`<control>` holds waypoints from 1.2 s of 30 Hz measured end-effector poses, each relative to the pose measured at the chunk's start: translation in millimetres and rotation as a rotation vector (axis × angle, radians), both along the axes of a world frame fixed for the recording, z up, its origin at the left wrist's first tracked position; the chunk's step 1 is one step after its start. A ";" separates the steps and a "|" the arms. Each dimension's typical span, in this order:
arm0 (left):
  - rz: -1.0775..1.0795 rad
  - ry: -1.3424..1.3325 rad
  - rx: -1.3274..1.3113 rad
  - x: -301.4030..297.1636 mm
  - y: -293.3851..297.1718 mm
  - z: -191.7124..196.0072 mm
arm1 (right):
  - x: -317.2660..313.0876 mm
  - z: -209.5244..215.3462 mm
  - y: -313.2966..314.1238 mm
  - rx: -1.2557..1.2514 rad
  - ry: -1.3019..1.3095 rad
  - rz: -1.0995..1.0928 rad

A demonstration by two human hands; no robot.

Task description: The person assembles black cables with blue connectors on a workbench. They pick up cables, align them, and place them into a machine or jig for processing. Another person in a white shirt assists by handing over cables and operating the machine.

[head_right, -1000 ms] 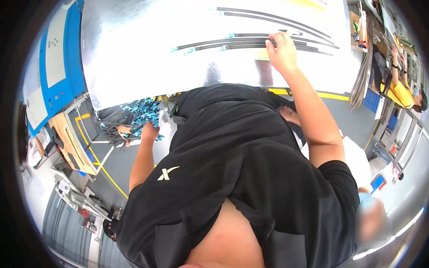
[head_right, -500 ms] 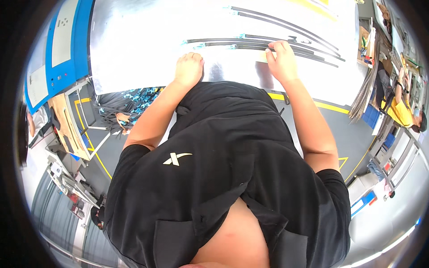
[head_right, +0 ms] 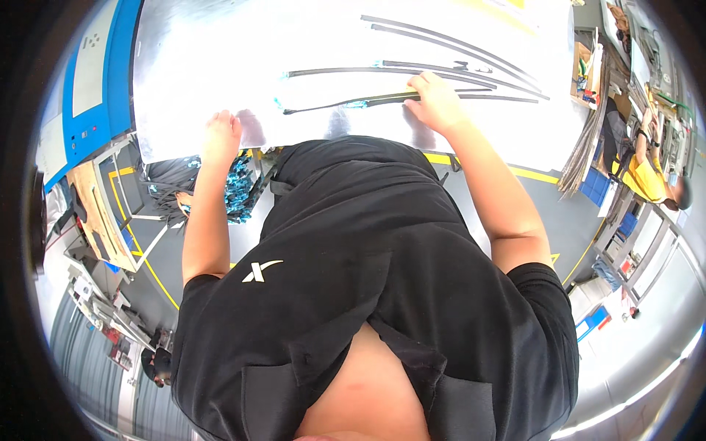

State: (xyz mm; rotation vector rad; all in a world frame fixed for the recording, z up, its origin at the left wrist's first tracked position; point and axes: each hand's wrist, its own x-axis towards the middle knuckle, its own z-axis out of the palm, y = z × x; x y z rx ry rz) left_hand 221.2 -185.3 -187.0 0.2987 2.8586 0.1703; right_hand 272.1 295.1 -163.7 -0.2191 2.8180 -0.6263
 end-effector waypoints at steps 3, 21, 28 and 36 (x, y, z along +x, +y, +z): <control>0.068 0.048 0.113 -1.3 24.2 9.3 | 1.9 -11.8 -0.1 0.010 -0.054 0.005; 0.169 0.041 0.335 -36.0 74.4 6.9 | -7.0 -25.8 31.5 0.153 0.142 0.025; 0.169 -0.090 0.383 -29.8 108.3 -11.4 | -24.3 -18.4 21.8 0.100 0.107 -0.017; -0.003 0.063 0.215 -40.4 130.4 -1.6 | -43.8 -14.0 19.7 0.171 -0.131 0.107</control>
